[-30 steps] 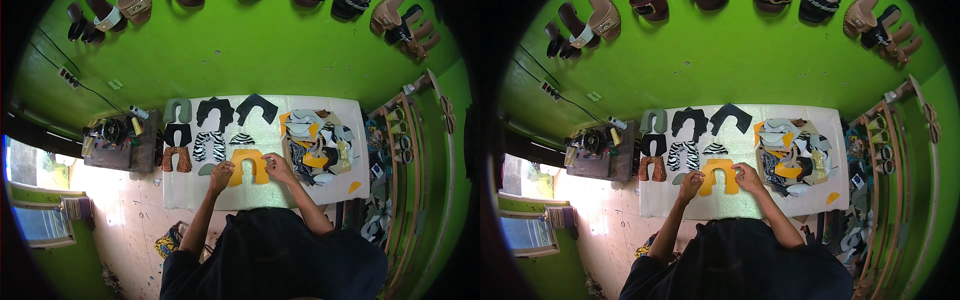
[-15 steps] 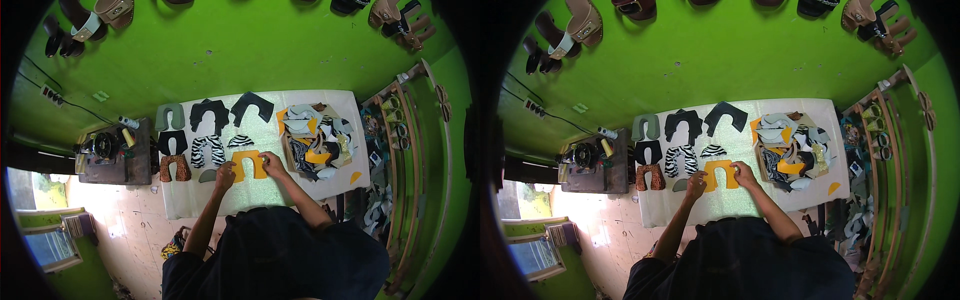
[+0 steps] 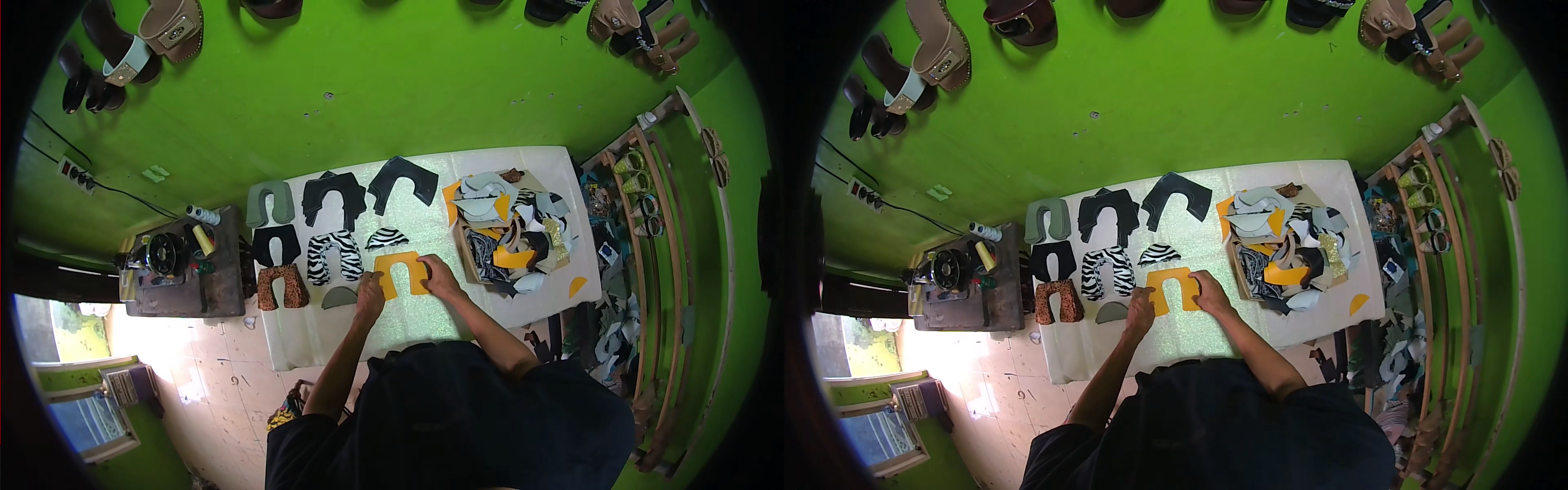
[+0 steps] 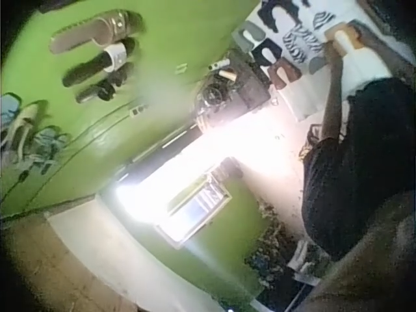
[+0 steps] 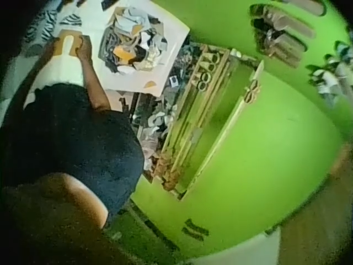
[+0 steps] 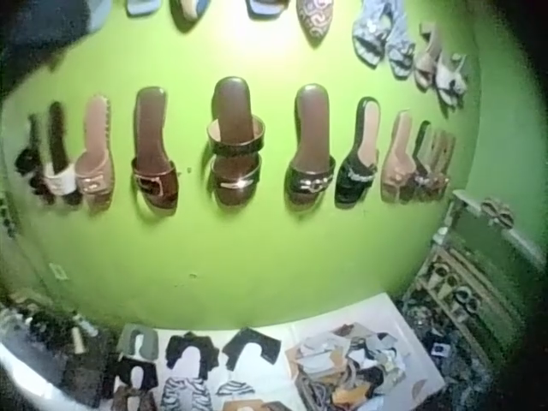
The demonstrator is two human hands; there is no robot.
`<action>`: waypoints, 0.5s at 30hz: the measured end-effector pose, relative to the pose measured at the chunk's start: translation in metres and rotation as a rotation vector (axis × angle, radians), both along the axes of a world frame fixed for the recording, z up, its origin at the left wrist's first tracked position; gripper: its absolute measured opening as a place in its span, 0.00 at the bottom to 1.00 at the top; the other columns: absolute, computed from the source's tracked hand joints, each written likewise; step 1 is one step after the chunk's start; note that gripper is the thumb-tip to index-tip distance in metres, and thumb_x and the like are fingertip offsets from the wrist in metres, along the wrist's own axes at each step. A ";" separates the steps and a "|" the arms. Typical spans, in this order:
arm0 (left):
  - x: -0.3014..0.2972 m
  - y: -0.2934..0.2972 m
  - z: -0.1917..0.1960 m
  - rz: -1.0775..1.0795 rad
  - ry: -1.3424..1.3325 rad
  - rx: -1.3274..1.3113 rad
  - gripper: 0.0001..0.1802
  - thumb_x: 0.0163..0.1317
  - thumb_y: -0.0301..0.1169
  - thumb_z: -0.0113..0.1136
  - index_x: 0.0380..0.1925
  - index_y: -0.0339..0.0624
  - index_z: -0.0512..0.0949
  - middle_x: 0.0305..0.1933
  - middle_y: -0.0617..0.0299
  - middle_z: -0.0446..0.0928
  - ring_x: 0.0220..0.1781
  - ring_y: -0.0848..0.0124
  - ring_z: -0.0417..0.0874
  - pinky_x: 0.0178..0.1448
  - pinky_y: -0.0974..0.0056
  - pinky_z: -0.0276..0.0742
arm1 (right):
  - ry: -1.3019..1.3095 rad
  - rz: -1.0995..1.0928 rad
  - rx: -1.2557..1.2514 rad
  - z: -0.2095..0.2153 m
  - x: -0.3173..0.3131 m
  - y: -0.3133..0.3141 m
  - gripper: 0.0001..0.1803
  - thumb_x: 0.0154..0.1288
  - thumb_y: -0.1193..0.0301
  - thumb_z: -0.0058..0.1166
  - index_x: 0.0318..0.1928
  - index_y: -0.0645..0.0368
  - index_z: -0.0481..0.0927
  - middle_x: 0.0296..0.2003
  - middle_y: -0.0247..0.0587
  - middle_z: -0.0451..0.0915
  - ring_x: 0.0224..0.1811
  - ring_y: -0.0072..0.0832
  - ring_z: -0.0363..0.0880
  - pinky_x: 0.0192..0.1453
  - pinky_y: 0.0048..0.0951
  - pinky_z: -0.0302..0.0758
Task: Sorting and laying out various patterned shoe upper components on a work surface.
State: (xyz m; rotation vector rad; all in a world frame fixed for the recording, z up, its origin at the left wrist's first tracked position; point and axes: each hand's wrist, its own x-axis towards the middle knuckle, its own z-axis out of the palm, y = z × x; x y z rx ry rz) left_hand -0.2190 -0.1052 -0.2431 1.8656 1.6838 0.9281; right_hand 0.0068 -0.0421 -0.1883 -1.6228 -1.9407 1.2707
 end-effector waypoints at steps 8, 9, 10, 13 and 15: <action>0.011 -0.004 -0.014 0.212 0.094 -0.313 0.15 0.67 0.33 0.55 0.50 0.40 0.75 0.49 0.49 0.72 0.53 0.52 0.77 0.54 0.52 0.76 | -0.127 0.133 0.189 0.000 -0.003 -0.009 0.35 0.52 0.75 0.67 0.63 0.58 0.70 0.57 0.47 0.70 0.60 0.46 0.72 0.63 0.40 0.73; 0.012 -0.005 -0.014 0.221 0.097 -0.312 0.15 0.67 0.33 0.55 0.50 0.40 0.75 0.49 0.49 0.72 0.53 0.52 0.77 0.54 0.52 0.76 | -0.122 0.140 0.191 0.003 -0.004 -0.010 0.35 0.52 0.75 0.67 0.63 0.58 0.70 0.57 0.47 0.70 0.60 0.46 0.72 0.63 0.40 0.73; 0.017 -0.003 0.000 0.163 0.166 -0.336 0.13 0.69 0.36 0.51 0.48 0.41 0.74 0.49 0.51 0.72 0.54 0.52 0.75 0.54 0.51 0.76 | -0.201 0.117 0.122 0.006 -0.003 -0.011 0.35 0.53 0.75 0.66 0.64 0.58 0.69 0.57 0.48 0.69 0.60 0.46 0.72 0.63 0.40 0.73; 0.028 0.006 0.047 0.139 0.242 -0.438 0.13 0.72 0.38 0.47 0.47 0.44 0.73 0.50 0.54 0.71 0.56 0.52 0.73 0.53 0.49 0.76 | -0.319 0.128 0.067 0.007 -0.003 -0.011 0.35 0.57 0.74 0.64 0.66 0.57 0.69 0.57 0.49 0.69 0.59 0.47 0.72 0.62 0.40 0.73; 0.029 0.010 0.054 0.192 0.222 -0.485 0.13 0.71 0.36 0.47 0.50 0.45 0.75 0.49 0.54 0.71 0.55 0.52 0.74 0.53 0.48 0.76 | -0.358 0.166 0.082 0.007 -0.003 -0.012 0.34 0.58 0.73 0.63 0.66 0.56 0.68 0.57 0.50 0.69 0.59 0.47 0.72 0.61 0.41 0.73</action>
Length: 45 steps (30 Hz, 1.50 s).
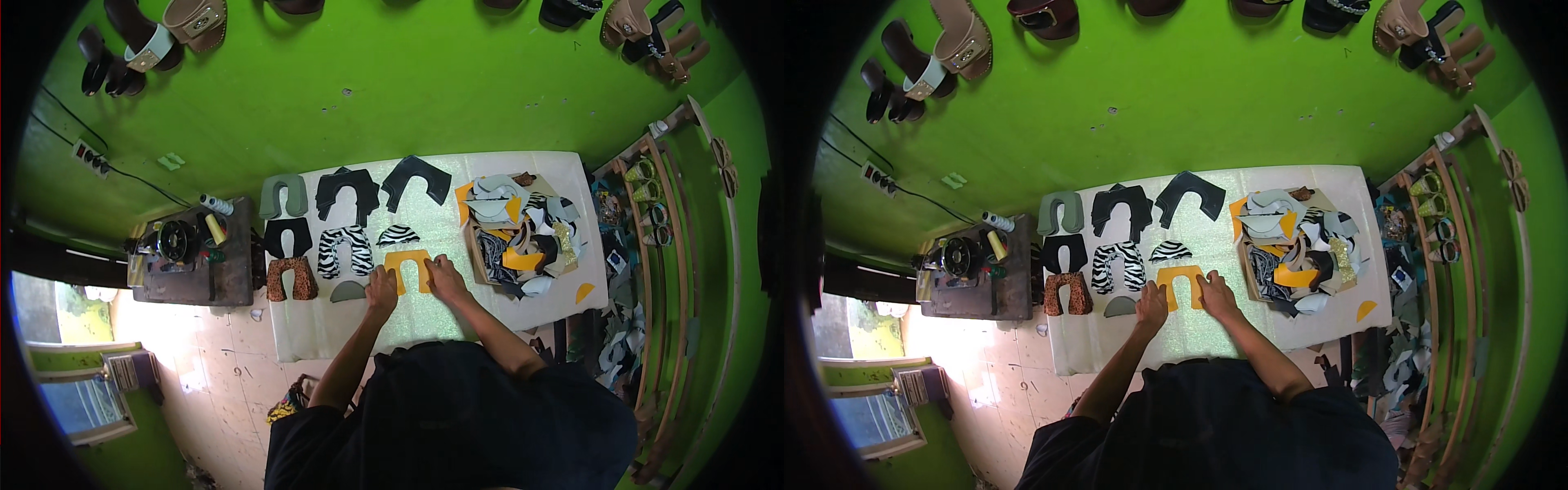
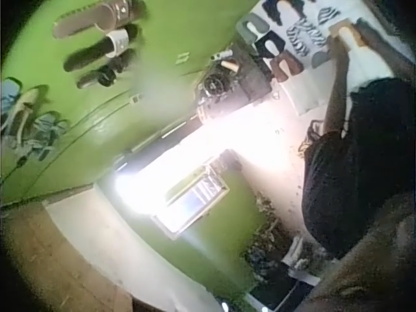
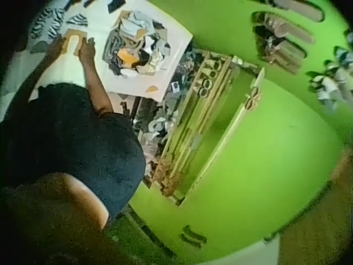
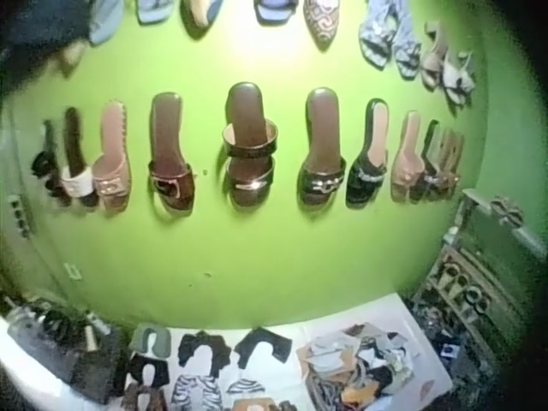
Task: Sorting and laying out various patterned shoe upper components on a work surface.
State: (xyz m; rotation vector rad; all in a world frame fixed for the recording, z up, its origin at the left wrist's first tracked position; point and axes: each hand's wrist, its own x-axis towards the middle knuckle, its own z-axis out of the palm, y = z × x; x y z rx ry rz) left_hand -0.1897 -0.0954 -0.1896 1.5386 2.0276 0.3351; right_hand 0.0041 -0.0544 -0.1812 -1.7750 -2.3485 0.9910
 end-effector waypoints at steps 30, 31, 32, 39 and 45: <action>0.193 0.074 0.089 -0.449 -0.727 0.083 0.15 0.60 0.27 0.64 0.47 0.35 0.79 0.39 0.54 0.82 0.35 0.71 0.82 0.43 0.66 0.79 | 0.558 -0.572 0.363 0.104 0.202 -0.026 0.22 0.62 0.76 0.61 0.56 0.63 0.73 0.43 0.49 0.78 0.39 0.34 0.82 0.45 0.31 0.79; 0.201 0.074 0.090 -0.452 -0.722 0.081 0.15 0.60 0.27 0.64 0.47 0.35 0.79 0.39 0.54 0.82 0.35 0.71 0.82 0.43 0.66 0.79 | 0.563 -0.576 0.362 0.104 0.208 -0.028 0.22 0.62 0.76 0.61 0.56 0.63 0.73 0.43 0.49 0.78 0.39 0.34 0.82 0.45 0.31 0.79; 0.208 0.073 0.091 -0.464 -0.702 0.094 0.15 0.60 0.28 0.64 0.47 0.35 0.79 0.39 0.53 0.82 0.35 0.70 0.82 0.43 0.66 0.79 | 0.565 -0.578 0.347 0.104 0.212 -0.028 0.21 0.62 0.77 0.61 0.55 0.63 0.74 0.43 0.49 0.78 0.39 0.35 0.82 0.45 0.31 0.79; 0.218 0.071 0.081 -0.424 -0.592 0.104 0.12 0.59 0.29 0.65 0.41 0.34 0.80 0.38 0.52 0.82 0.34 0.66 0.83 0.43 0.64 0.79 | 0.304 -0.312 0.564 0.095 0.213 -0.018 0.20 0.55 0.79 0.63 0.51 0.59 0.79 0.45 0.42 0.76 0.51 0.40 0.75 0.54 0.39 0.72; 0.222 0.072 0.079 -0.349 -0.655 0.017 0.12 0.59 0.29 0.66 0.40 0.34 0.80 0.37 0.55 0.82 0.35 0.70 0.82 0.43 0.66 0.78 | 0.072 -0.303 0.587 0.078 0.209 -0.008 0.16 0.53 0.72 0.66 0.43 0.51 0.80 0.42 0.35 0.75 0.52 0.35 0.69 0.51 0.44 0.61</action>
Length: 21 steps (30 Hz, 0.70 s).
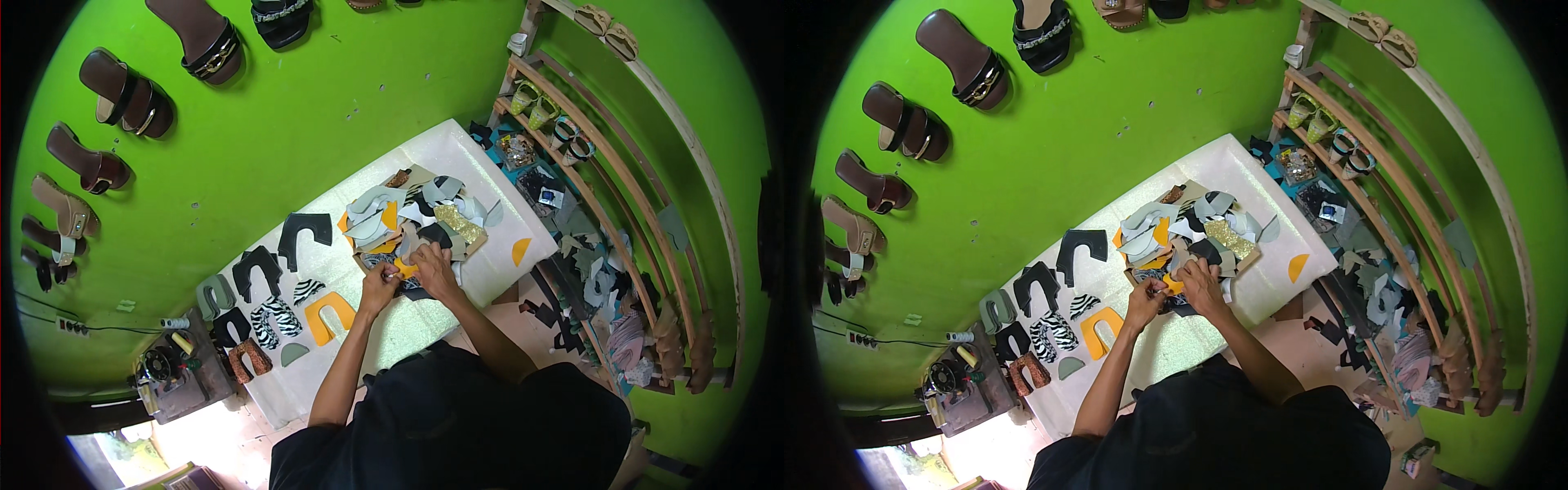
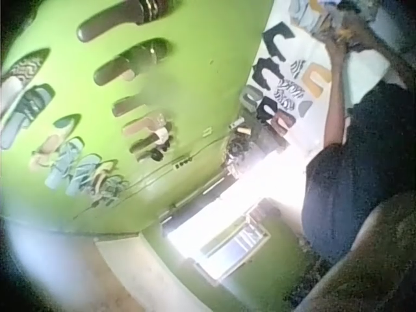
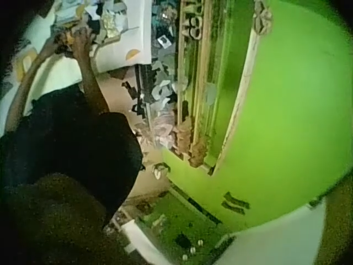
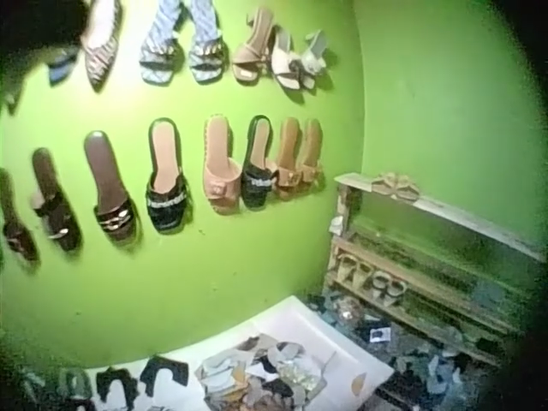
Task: Sorting and laying out various patterned shoe upper components on a work surface.
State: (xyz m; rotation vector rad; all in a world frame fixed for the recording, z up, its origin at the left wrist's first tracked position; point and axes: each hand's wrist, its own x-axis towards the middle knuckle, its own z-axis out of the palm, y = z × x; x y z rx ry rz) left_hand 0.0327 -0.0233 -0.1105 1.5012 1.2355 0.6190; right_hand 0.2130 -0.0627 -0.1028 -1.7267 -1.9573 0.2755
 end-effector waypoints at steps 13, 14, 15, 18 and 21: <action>0.011 0.027 0.065 0.095 -0.297 -0.069 0.16 0.64 0.28 0.64 0.50 0.32 0.77 0.41 0.60 0.81 0.39 0.75 0.81 0.49 0.70 0.77 | 0.758 -0.164 -0.029 0.060 0.026 0.031 0.10 0.65 0.76 0.60 0.45 0.64 0.77 0.35 0.34 0.79 0.34 0.19 0.77 0.42 0.20 0.75; 0.015 0.029 0.079 0.071 -0.348 -0.062 0.18 0.64 0.29 0.65 0.51 0.32 0.77 0.43 0.59 0.81 0.41 0.75 0.81 0.50 0.70 0.77 | 0.910 -0.151 -0.041 0.068 0.026 0.031 0.09 0.65 0.77 0.60 0.45 0.64 0.76 0.35 0.32 0.79 0.35 0.16 0.76 0.42 0.19 0.74; 0.020 0.028 0.093 0.065 -0.397 -0.078 0.21 0.63 0.30 0.66 0.53 0.32 0.77 0.44 0.57 0.82 0.44 0.74 0.81 0.53 0.70 0.76 | 0.965 -0.104 0.032 0.066 0.026 0.032 0.11 0.66 0.74 0.61 0.45 0.65 0.76 0.33 0.35 0.80 0.34 0.17 0.78 0.40 0.20 0.77; 0.023 0.027 0.110 0.050 -0.480 -0.006 0.16 0.63 0.28 0.66 0.49 0.32 0.78 0.41 0.59 0.82 0.45 0.75 0.80 0.52 0.69 0.77 | 1.102 0.016 -0.009 0.074 0.011 0.028 0.11 0.66 0.74 0.60 0.46 0.64 0.76 0.34 0.35 0.80 0.35 0.17 0.79 0.41 0.20 0.77; 0.012 0.026 0.110 0.069 -0.459 0.003 0.12 0.63 0.28 0.66 0.45 0.36 0.79 0.39 0.62 0.81 0.42 0.78 0.79 0.48 0.72 0.75 | 0.958 0.058 -0.073 0.089 -0.002 0.018 0.12 0.66 0.74 0.60 0.47 0.66 0.78 0.35 0.40 0.82 0.37 0.19 0.81 0.43 0.22 0.79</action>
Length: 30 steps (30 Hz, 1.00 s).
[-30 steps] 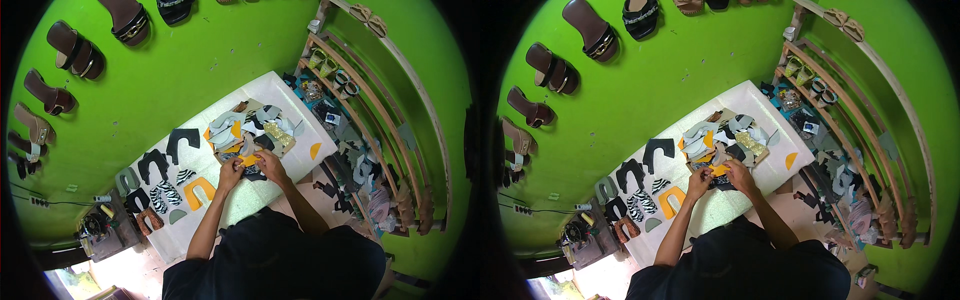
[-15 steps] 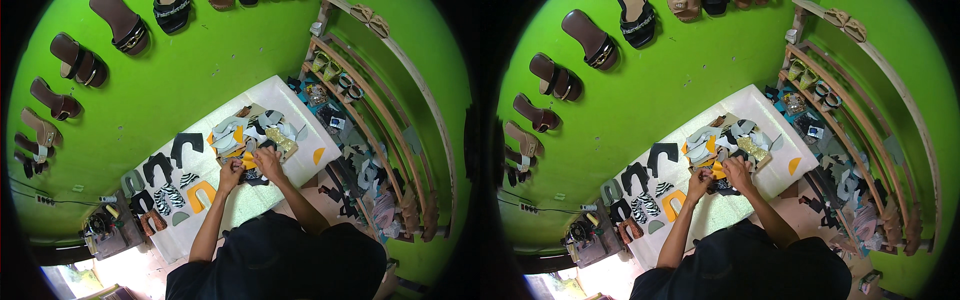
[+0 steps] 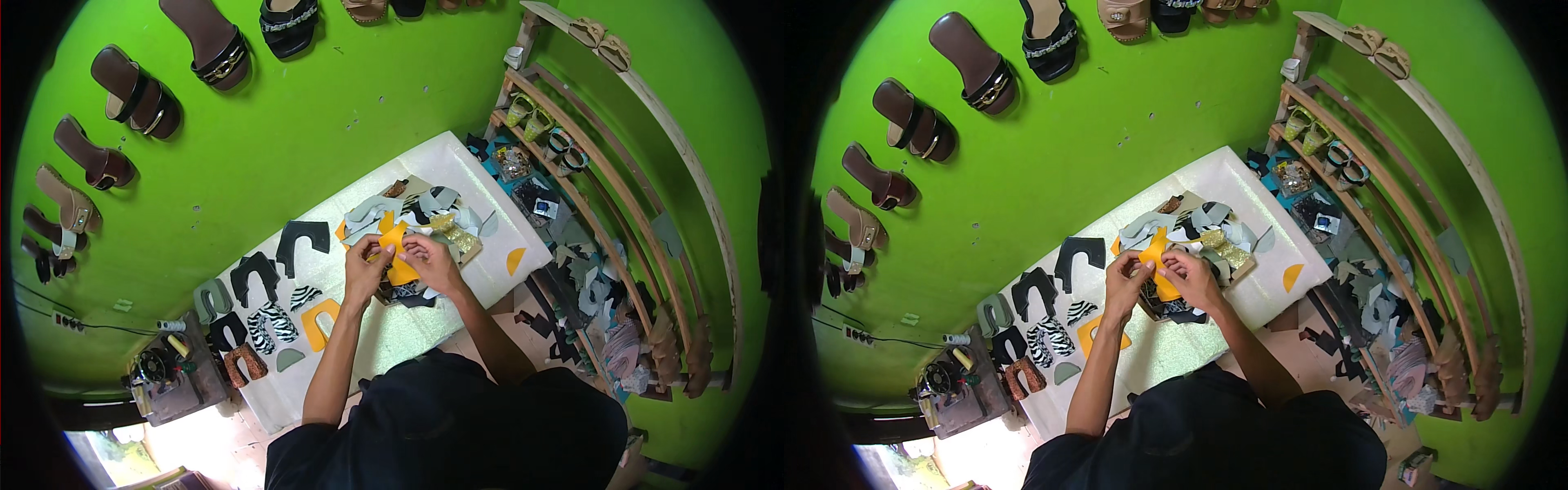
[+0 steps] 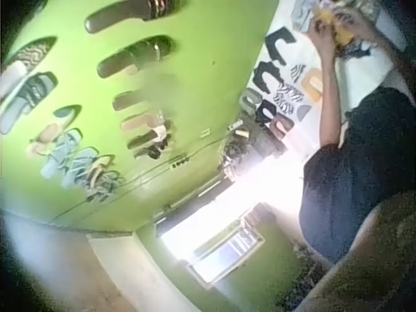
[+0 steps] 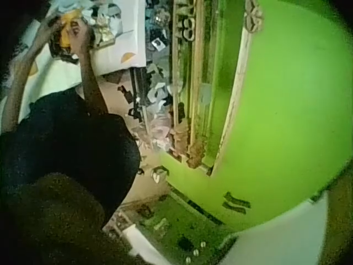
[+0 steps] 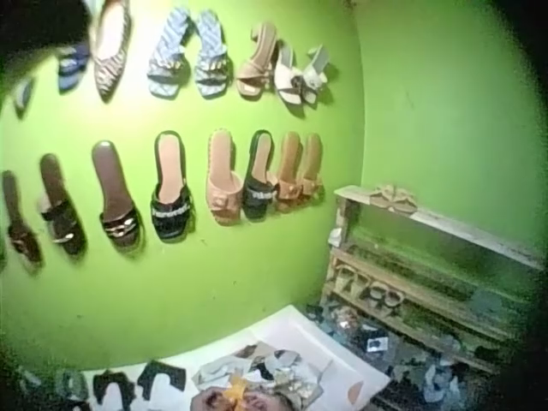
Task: Sorting and laying out various patterned shoe upper components on a work surface.
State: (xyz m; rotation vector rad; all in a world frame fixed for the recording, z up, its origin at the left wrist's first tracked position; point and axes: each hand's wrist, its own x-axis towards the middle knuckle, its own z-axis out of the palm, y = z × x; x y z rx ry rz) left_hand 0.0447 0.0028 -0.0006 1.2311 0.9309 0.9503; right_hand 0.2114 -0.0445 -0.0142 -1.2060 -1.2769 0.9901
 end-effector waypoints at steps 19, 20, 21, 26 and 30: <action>-0.075 -0.007 0.037 -0.038 0.368 0.334 0.11 0.63 0.30 0.63 0.41 0.33 0.80 0.39 0.56 0.82 0.39 0.70 0.80 0.46 0.67 0.76 | -0.945 0.114 -0.020 -0.074 -0.001 0.003 0.16 0.60 0.72 0.59 0.49 0.57 0.80 0.42 0.45 0.81 0.49 0.41 0.78 0.54 0.45 0.68; -0.075 -0.008 0.036 -0.015 0.364 0.307 0.11 0.63 0.30 0.64 0.41 0.33 0.80 0.38 0.57 0.82 0.38 0.70 0.80 0.46 0.67 0.76 | -1.040 0.129 -0.022 -0.081 -0.007 -0.002 0.14 0.59 0.70 0.60 0.47 0.56 0.81 0.42 0.44 0.81 0.51 0.41 0.76 0.55 0.49 0.64; -0.074 -0.008 0.034 0.007 0.358 0.280 0.11 0.63 0.30 0.64 0.41 0.32 0.80 0.37 0.57 0.82 0.38 0.71 0.80 0.45 0.67 0.76 | -1.043 0.128 -0.017 -0.087 -0.008 -0.005 0.14 0.59 0.70 0.60 0.47 0.56 0.81 0.42 0.44 0.81 0.51 0.41 0.76 0.55 0.49 0.64; -0.075 -0.006 0.034 0.117 0.294 0.291 0.10 0.63 0.29 0.64 0.41 0.34 0.80 0.35 0.61 0.82 0.37 0.76 0.78 0.40 0.69 0.75 | -0.979 0.065 -0.129 -0.067 -0.009 -0.006 0.12 0.60 0.70 0.58 0.45 0.55 0.81 0.42 0.43 0.82 0.51 0.41 0.77 0.54 0.49 0.58; -0.079 0.004 0.018 0.216 0.269 0.240 0.09 0.62 0.28 0.65 0.40 0.34 0.81 0.35 0.62 0.82 0.37 0.77 0.78 0.39 0.69 0.76 | -0.721 -0.062 -0.112 -0.043 0.000 0.007 0.11 0.63 0.67 0.58 0.43 0.57 0.81 0.39 0.45 0.83 0.46 0.41 0.80 0.53 0.44 0.62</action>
